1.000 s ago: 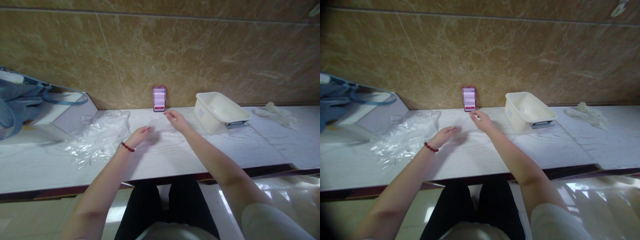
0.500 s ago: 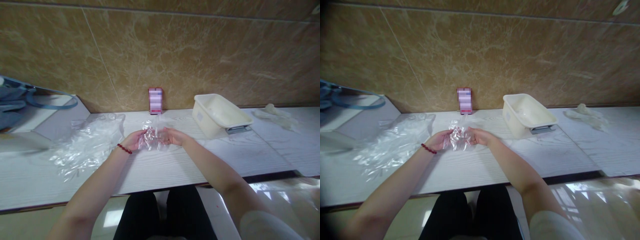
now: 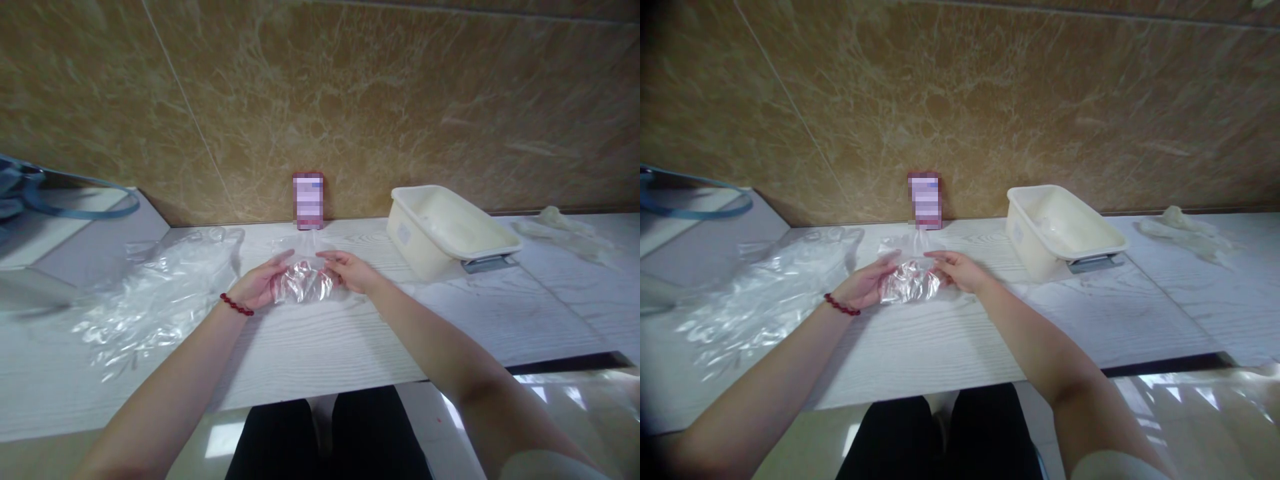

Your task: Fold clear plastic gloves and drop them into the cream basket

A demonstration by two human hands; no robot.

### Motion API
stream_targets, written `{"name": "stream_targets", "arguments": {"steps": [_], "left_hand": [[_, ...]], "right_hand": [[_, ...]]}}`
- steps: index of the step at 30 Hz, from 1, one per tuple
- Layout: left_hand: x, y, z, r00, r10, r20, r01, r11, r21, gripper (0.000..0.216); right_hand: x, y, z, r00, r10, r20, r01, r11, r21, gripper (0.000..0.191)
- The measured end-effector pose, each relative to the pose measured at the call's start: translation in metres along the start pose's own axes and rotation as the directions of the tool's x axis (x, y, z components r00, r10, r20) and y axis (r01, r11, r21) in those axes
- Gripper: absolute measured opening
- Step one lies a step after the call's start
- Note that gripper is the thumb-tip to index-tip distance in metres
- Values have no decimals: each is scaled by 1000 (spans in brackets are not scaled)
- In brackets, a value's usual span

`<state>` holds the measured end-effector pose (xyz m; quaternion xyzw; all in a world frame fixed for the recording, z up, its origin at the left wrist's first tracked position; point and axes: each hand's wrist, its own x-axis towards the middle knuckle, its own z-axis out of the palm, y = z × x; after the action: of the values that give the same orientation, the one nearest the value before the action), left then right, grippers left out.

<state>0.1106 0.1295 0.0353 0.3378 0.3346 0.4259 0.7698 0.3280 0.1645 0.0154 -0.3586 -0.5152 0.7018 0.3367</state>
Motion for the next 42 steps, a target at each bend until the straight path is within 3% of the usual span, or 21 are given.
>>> {"name": "stream_targets", "arguments": {"steps": [2,7,12,21,27,31,34,38,42], "left_hand": [[-1,-1,0,1000,25,-11,-25,1000,15,29],[1,-5,-1,1000,2,1,-2,999,55,38],[5,-7,-2,999,16,-38,-15,1000,22,11],[6,-6,-4,996,36,-87,-28,995,94,22],[4,-4,4,999,1,-47,-1,1000,-16,18],[5,-5,6,995,-31,-100,28,999,-30,32],[6,-8,5,989,-3,-146,3,1000,5,30],[8,-15,8,978,74,-196,-46,989,143,8],[7,-21,14,954,208,-216,-120,924,364,32]], "right_hand": [[3,2,0,999,-24,-42,24,1000,2,22],[4,2,1,993,-61,-96,64,998,28,12],[2,1,3,991,-41,-128,39,999,-16,8],[-4,-6,3,995,-60,-76,61,998,10,7],[-5,-11,6,990,-90,-105,97,993,64,8],[-2,-9,5,988,-87,-130,96,993,64,8],[-2,-8,4,986,-86,-145,96,993,65,6],[-5,-12,3,988,-85,-126,96,992,81,5],[-6,-16,3,993,-54,-108,70,986,149,12]]}}
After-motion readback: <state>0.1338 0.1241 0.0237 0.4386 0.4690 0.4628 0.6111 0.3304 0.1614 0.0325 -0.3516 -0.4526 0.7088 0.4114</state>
